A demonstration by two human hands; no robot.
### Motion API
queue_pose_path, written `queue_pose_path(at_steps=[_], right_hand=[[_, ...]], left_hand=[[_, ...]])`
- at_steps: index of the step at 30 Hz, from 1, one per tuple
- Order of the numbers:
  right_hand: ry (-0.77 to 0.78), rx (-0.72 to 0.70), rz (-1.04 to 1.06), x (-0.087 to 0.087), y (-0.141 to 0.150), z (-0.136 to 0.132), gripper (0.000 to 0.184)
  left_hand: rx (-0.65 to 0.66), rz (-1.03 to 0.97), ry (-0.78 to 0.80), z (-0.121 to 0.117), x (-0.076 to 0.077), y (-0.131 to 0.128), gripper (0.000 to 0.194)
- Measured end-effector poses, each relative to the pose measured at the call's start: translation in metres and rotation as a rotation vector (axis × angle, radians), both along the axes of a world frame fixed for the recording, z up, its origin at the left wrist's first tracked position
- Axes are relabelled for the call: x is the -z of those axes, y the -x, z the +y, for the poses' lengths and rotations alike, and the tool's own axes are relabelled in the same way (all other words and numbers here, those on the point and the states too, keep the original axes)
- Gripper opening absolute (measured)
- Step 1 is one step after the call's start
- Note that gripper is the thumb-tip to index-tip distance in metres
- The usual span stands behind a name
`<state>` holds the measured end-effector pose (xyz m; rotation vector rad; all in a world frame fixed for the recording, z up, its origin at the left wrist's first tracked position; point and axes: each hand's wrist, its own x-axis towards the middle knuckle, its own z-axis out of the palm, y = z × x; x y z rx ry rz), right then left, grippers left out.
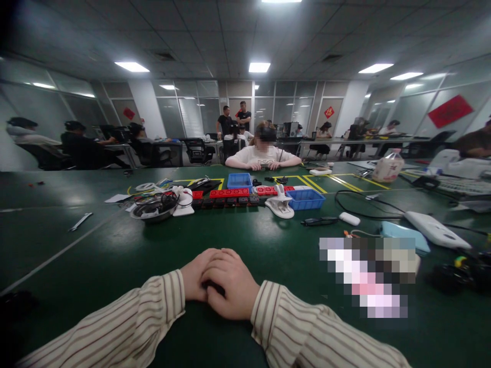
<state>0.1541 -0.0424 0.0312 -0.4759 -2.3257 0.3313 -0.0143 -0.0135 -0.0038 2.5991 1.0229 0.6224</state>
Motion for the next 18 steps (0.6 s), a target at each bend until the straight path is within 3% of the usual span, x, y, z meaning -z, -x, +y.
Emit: queue_pose_path(at_steps=[6, 9, 14, 18], right_hand=[[0.037, 0.327, -0.167, 0.001, 0.000, 0.002, 0.033], [0.067, 0.392, -0.257, 0.004, 0.003, 0.004, 0.032], [0.103, 0.372, -0.263, 0.002, 0.003, 0.003, 0.020], [0.071, 0.187, -0.194, 0.000, 0.001, 0.003, 0.014]], left_hand=[[-0.089, 0.068, -0.131, -0.006, -0.010, -0.001, 0.070], [-0.101, 0.115, -0.126, -0.008, -0.011, -0.005, 0.062], [-0.101, 0.104, -0.057, -0.005, -0.008, -0.005, 0.045], [0.002, 0.053, 0.036, 0.003, -0.005, 0.001, 0.038]])
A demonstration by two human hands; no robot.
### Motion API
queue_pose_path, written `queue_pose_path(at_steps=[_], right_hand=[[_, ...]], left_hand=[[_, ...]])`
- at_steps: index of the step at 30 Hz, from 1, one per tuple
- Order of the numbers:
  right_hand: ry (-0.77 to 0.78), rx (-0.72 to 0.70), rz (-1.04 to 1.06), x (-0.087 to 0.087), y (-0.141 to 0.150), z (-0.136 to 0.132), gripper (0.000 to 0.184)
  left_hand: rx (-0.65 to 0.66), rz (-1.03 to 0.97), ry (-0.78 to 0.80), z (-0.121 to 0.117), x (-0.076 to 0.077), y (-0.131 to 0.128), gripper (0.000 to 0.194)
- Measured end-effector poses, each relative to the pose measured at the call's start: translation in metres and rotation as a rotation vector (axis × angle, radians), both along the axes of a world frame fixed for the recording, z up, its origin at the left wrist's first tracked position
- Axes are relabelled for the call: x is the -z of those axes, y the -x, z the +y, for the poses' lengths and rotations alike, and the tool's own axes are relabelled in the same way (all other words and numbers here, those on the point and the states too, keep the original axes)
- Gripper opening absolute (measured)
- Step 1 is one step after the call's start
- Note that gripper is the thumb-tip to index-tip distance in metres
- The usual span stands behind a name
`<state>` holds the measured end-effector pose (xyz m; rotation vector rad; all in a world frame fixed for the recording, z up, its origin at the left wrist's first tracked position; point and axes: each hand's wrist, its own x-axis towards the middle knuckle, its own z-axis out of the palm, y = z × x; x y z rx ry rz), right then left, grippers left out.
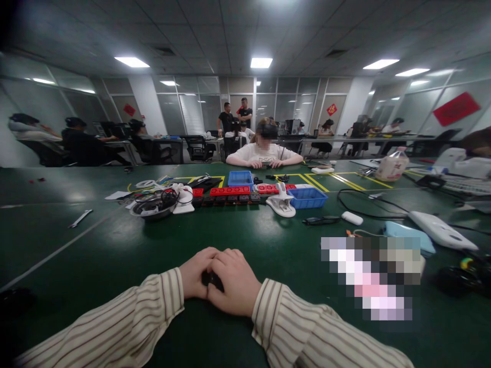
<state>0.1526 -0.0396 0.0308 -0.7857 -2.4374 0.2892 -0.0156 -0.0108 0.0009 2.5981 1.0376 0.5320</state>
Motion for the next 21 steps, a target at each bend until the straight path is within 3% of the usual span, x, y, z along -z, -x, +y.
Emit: queue_pose_path(at_steps=[5, 9, 11, 14, 17, 21], right_hand=[[-0.054, -0.267, 0.060, 0.003, -0.001, 0.000, 0.013], [-0.086, -0.322, 0.109, 0.001, -0.002, -0.002, 0.012], [-0.114, -0.258, 0.145, -0.001, -0.003, -0.003, 0.015], [-0.126, -0.049, 0.126, 0.001, -0.003, -0.002, 0.030], [-0.117, 0.119, -0.031, 0.004, -0.002, 0.001, 0.042], [-0.103, 0.201, -0.199, 0.004, 0.000, 0.002, 0.042]], left_hand=[[0.097, 0.000, 0.010, 0.009, 0.009, 0.005, 0.036], [0.073, 0.008, -0.004, 0.008, 0.011, 0.005, 0.052], [0.050, 0.000, -0.005, 0.004, 0.008, 0.003, 0.067], [-0.013, 0.020, -0.011, -0.004, 0.002, 0.000, 0.082], [-0.102, 0.052, -0.049, -0.010, -0.002, -0.003, 0.083], [-0.153, 0.081, -0.078, -0.013, -0.005, -0.006, 0.069]])
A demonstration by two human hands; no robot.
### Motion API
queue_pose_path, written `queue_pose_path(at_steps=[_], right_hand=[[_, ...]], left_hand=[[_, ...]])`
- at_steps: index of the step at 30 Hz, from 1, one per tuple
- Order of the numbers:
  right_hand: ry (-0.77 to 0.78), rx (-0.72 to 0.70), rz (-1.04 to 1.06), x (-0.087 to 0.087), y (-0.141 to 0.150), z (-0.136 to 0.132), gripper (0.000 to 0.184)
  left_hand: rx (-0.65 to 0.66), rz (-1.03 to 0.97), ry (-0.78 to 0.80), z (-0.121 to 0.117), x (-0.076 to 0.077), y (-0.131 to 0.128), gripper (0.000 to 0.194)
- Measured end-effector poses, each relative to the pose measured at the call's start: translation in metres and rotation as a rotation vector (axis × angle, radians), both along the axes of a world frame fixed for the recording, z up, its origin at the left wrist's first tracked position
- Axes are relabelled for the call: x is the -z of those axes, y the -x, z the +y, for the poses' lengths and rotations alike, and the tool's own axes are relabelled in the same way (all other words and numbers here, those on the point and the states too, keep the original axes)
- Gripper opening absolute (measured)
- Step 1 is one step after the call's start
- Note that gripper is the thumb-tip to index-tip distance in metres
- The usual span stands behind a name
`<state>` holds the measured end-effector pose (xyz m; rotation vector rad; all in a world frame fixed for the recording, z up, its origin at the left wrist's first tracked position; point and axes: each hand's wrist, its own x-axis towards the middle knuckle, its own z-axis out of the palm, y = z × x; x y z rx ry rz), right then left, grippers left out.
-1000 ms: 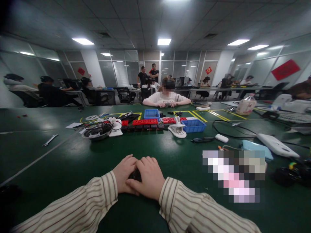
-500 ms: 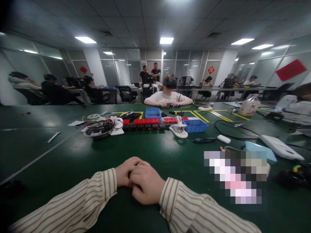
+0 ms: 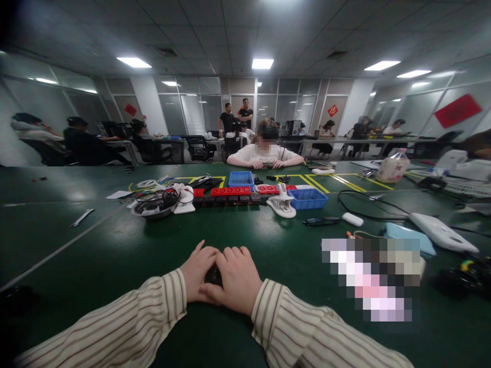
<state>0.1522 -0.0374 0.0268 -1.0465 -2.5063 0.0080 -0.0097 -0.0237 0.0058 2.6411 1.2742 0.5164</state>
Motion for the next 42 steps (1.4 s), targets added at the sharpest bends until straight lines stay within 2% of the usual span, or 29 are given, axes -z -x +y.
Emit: queue_pose_path(at_steps=[4, 7, 11, 13, 16, 19, 24, 27, 30, 34, 39, 42], right_hand=[[0.025, 0.012, -0.014, -0.004, 0.001, -0.002, 0.037], [0.048, -0.038, 0.019, -0.004, 0.000, -0.001, 0.027], [0.070, -0.248, 0.114, -0.002, -0.004, 0.003, 0.017], [0.065, -0.373, 0.162, -0.002, -0.005, 0.005, 0.019], [0.047, -0.471, 0.236, -0.002, -0.005, 0.003, 0.025], [0.021, -0.382, 0.303, -0.002, -0.004, 0.001, 0.022], [0.067, -0.052, 0.233, 0.000, 0.000, 0.000, 0.036], [0.098, 0.010, 0.164, 0.000, 0.000, 0.001, 0.033], [0.112, 0.003, 0.144, -0.001, 0.000, 0.002, 0.027], [0.119, -0.101, 0.188, -0.001, -0.001, 0.003, 0.016], [0.110, -0.384, 0.286, 0.002, -0.002, 0.004, 0.015], [0.085, -0.496, 0.297, 0.000, -0.003, 0.002, 0.013]], left_hand=[[0.008, -0.001, 0.021, 0.001, 0.000, -0.001, 0.060], [0.045, -0.004, 0.025, 0.003, 0.002, 0.001, 0.055], [0.112, -0.027, 0.074, 0.010, 0.004, 0.006, 0.045], [0.135, -0.033, 0.107, 0.012, 0.005, 0.007, 0.041], [0.130, -0.036, 0.120, 0.012, 0.005, 0.007, 0.055], [0.103, -0.050, 0.080, 0.008, 0.004, 0.004, 0.071], [-0.025, -0.040, -0.013, 0.000, -0.001, -0.002, 0.063], [-0.096, -0.002, 0.000, -0.002, -0.002, -0.005, 0.055], [-0.090, -0.011, 0.053, 0.000, 0.000, -0.005, 0.050], [-0.035, -0.078, 0.090, 0.006, 0.006, -0.002, 0.045], [0.110, -0.137, 0.109, 0.013, 0.010, 0.003, 0.032], [0.128, -0.132, 0.091, 0.013, 0.010, 0.003, 0.042]])
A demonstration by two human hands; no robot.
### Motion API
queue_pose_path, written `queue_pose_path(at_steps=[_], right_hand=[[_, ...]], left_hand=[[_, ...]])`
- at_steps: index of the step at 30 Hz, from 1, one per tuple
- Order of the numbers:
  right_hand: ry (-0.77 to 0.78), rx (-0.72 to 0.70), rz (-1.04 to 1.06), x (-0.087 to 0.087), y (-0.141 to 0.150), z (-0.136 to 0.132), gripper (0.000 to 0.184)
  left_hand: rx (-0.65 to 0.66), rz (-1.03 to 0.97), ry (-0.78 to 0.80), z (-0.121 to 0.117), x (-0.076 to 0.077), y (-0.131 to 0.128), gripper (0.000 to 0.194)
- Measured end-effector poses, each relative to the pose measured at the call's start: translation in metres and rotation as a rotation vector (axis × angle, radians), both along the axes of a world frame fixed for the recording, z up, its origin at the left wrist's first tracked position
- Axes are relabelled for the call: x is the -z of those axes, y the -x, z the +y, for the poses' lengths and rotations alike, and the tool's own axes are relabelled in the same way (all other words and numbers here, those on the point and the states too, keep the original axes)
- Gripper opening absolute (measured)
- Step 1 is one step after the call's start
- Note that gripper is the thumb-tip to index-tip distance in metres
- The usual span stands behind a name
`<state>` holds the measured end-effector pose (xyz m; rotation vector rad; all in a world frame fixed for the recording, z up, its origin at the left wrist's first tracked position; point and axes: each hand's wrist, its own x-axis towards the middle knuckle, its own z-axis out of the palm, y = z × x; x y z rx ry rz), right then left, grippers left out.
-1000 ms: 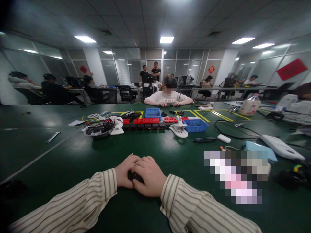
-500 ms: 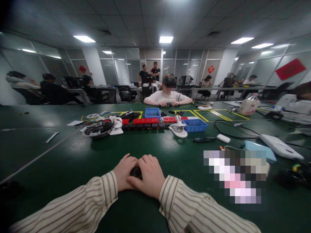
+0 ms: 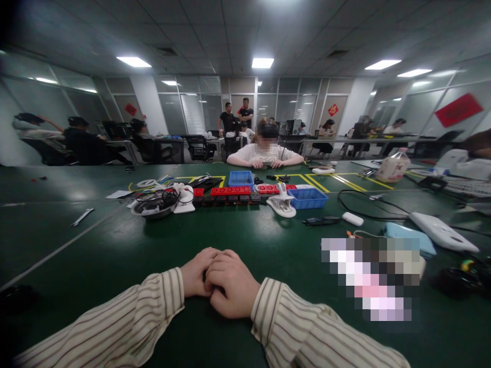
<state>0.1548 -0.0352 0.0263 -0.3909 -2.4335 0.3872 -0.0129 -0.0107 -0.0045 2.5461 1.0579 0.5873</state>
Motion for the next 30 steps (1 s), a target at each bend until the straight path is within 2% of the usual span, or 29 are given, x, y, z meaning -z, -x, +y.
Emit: queue_pose_path(at_steps=[4, 8, 11, 16, 20, 25, 27, 30], right_hand=[[-0.026, 0.061, 0.062, -0.006, -0.001, -0.005, 0.021], [0.005, 0.305, 0.019, -0.006, 0.001, -0.005, 0.025], [0.043, 0.463, -0.088, -0.002, 0.003, -0.004, 0.026], [0.075, 0.530, -0.186, 0.001, 0.005, -0.003, 0.022], [0.098, 0.439, -0.172, 0.000, 0.003, -0.001, 0.016], [0.052, 0.159, -0.073, 0.000, 0.001, 0.000, 0.016], [0.031, 0.075, -0.056, 0.000, 0.001, 0.000, 0.015], [0.018, 0.038, -0.026, -0.001, 0.001, -0.001, 0.018]], left_hand=[[-0.002, 0.006, -0.048, -0.005, -0.002, -0.002, 0.071], [-0.103, 0.004, -0.075, -0.013, -0.008, -0.006, 0.083], [-0.155, 0.048, -0.083, -0.016, -0.012, -0.009, 0.079], [-0.152, 0.023, -0.050, -0.014, -0.011, -0.008, 0.047], [-0.082, 0.006, -0.009, -0.005, -0.007, -0.001, 0.041], [0.039, 0.048, 0.019, 0.004, -0.005, 0.008, 0.031], [0.046, 0.035, 0.021, 0.005, -0.004, 0.009, 0.037], [0.032, 0.008, 0.026, 0.004, -0.003, 0.009, 0.061]])
